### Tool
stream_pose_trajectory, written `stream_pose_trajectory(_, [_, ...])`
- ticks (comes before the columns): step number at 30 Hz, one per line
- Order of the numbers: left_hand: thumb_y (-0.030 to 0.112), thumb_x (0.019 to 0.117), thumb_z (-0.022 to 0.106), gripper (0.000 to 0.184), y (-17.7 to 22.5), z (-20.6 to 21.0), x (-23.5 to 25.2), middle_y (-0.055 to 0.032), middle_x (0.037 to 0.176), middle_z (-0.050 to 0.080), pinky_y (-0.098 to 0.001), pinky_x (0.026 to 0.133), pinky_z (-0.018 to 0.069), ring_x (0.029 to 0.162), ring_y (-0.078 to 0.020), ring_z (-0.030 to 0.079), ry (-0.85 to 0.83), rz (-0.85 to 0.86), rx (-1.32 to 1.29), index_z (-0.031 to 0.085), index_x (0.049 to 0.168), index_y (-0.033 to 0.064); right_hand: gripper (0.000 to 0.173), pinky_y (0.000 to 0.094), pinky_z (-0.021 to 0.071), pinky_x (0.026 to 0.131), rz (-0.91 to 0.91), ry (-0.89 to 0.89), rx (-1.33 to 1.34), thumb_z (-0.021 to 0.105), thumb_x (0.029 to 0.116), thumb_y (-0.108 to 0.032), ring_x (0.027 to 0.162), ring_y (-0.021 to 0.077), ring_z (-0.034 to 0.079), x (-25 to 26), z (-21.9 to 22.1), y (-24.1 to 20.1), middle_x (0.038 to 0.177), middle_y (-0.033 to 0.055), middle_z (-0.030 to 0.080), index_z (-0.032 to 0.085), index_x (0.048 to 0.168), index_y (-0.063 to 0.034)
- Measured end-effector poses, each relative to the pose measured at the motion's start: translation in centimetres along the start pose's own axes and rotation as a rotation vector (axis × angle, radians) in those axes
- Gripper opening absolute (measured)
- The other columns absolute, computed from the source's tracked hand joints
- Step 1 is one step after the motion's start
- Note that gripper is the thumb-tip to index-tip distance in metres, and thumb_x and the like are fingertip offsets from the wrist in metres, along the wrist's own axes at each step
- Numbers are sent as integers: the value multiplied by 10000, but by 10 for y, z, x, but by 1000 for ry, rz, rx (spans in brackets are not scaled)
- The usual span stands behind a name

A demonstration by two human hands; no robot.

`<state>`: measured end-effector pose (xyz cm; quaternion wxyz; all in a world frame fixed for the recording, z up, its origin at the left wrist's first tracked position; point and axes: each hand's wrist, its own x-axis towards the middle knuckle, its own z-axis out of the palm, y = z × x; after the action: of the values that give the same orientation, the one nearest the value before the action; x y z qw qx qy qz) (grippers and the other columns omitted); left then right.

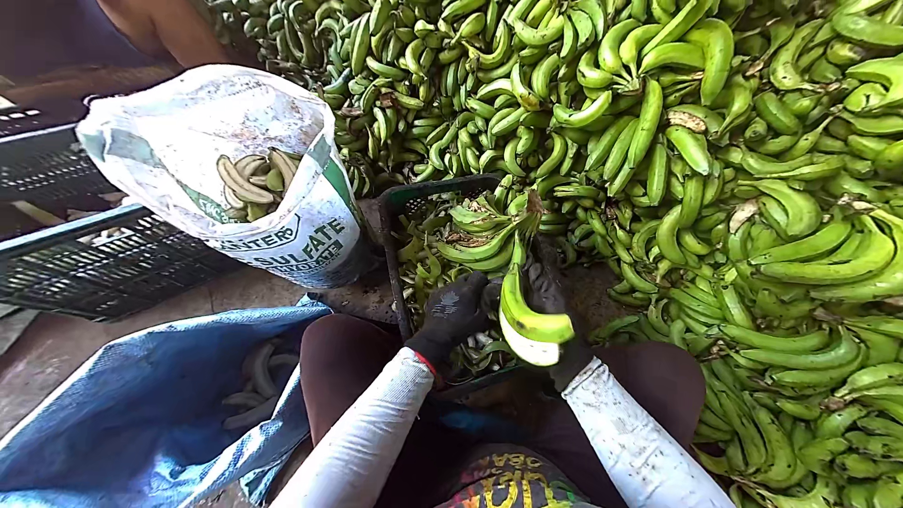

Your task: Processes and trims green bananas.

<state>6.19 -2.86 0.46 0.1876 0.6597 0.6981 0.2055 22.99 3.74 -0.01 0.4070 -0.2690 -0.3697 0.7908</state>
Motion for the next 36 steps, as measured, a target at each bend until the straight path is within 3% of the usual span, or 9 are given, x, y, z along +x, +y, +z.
stream_pose_trajectory(4, [404, 1066, 490, 366, -23, -25, 9, -161, 1032, 701, -596, 743, 555, 926, -376, 704, 62, -35, 148, 677, 1144, 100, 371, 396, 627, 701, 600, -274, -19, 269, 1083, -248, 741, 178, 713, -32, 24, -3, 923, 67, 731, 613, 1063, -111])
stream_pose_trajectory(6, [433, 1110, 362, 505, -44, -54, 15, -237, 1189, 671, -654, 917, 507, 1107, -419, 657, 84, -403, -167, 608, 1299, 34, 309, 430, 631, 677, 819, -298, -96, 288, 1093, -256, 702, 206, 691, -32, 33, 3, 921, 72, 692, 559, 1114, -110])
stream_pose_trajectory(8, [411, 1119, 309, 497, -74, -69, 21, -160, 983, 623, -462, 764, 524, 844, -266, 610, 359, -541, -667, 602, 1228, 25, 316, 387, 616, 618, 866, -239, -289, 335, 1098, -272, 654, 197, 675, -18, 44, 3, 832, 74, 674, 576, 1055, -72])
stream_pose_trajectory(12, [392, 1118, 289, 404, -80, -62, 17, 23, 736, 521, -220, 493, 421, 538, -62, 465, 571, -592, -1400, 554, 1039, 97, 297, 360, 572, 546, 780, -76, -472, 383, 1101, -324, 601, 189, 626, 47, 86, -9, 786, 73, 625, 540, 1101, -72])
stream_pose_trajectory(15, [409, 1118, 297, 457, -69, -38, 16, -40, 896, 570, -309, 620, 489, 677, -119, 528, 417, -617, -1389, 540, 1294, 63, 279, 347, 567, 594, 486, -278, -548, 372, 1089, -299, 676, 177, 639, 102, 157, -26, 857, 69, 631, 506, 1215, -88])
stream_pose_trajectory(22, [440, 1114, 340, 480, -65, -33, 27, -15, 801, 521, -246, 550, 411, 588, -88, 449, 369, -641, -1336, 611, 1168, 48, 359, 421, 588, 858, -158, -445, -931, 409, 1093, -252, 1126, 222, 632, 148, 290, -76, 1314, 119, 564, 499, 1408, -103])
stream_pose_trajectory(28, [465, 1077, 459, 466, -62, -30, 23, -53, 857, 567, -335, 668, 496, 705, -143, 538, 337, -574, -1178, 570, 1290, 65, 396, 605, 500, 968, -378, -237, -1668, 477, 1058, -284, 1179, 368, 627, 159, 150, -84, 1388, 190, 586, 574, 1406, -121])
stream_pose_trajectory(32, [541, 1069, 408, 543, -44, -5, 29, -165, 1076, 647, -509, 847, 544, 950, -274, 648, 120, -497, -953, 579, 1306, 84, 375, 631, 475, 991, -273, 91, -1692, 436, 1074, -231, 1211, 406, 610, 144, 30, -102, 1380, 216, 592, 591, 1391, -106])
stream_pose_trajectory(36, [484, 1029, 541, 457, -33, 28, 42, -113, 945, 661, -476, 830, 533, 874, -229, 647, 31, -348, -676, 624, 1203, 69, 334, 633, 521, 885, -128, 218, -1573, 434, 1090, -231, 1027, 393, 667, 108, -50, -86, 1158, 221, 676, 603, 1327, -66])
